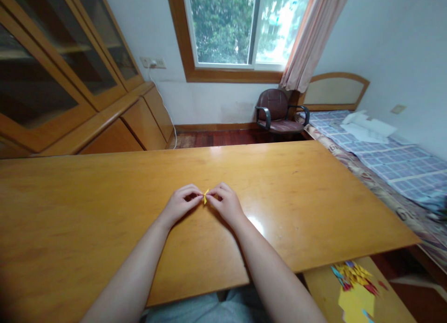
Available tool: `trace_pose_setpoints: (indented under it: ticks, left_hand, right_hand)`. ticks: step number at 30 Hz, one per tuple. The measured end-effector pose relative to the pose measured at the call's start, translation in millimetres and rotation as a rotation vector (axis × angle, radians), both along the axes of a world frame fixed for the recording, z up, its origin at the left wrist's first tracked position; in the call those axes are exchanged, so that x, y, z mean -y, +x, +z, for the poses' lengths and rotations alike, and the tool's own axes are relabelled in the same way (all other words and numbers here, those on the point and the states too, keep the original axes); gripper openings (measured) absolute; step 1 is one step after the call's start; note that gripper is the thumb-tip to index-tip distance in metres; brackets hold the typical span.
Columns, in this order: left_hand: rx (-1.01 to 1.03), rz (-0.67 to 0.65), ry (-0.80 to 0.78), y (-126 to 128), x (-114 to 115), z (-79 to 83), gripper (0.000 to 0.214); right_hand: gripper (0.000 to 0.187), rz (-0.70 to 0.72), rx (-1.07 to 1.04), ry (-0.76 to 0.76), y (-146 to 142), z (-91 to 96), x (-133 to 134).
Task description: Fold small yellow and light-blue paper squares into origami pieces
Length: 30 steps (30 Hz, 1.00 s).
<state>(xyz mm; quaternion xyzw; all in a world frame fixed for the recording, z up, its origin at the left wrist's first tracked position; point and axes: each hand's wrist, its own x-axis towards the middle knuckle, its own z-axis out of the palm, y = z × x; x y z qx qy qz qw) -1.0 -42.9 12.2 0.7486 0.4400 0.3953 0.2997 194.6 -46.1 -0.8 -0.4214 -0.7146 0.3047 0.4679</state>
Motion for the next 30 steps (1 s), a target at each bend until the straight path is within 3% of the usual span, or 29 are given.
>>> trace_pose_setpoints:
  ticks: [30]
  left_hand:
    - [-0.004, -0.008, 0.045, -1.2, -1.4, -4.7, 0.012]
  right_hand:
    - [0.006, 0.004, 0.007, 0.017, -0.4, -2.0, 0.0]
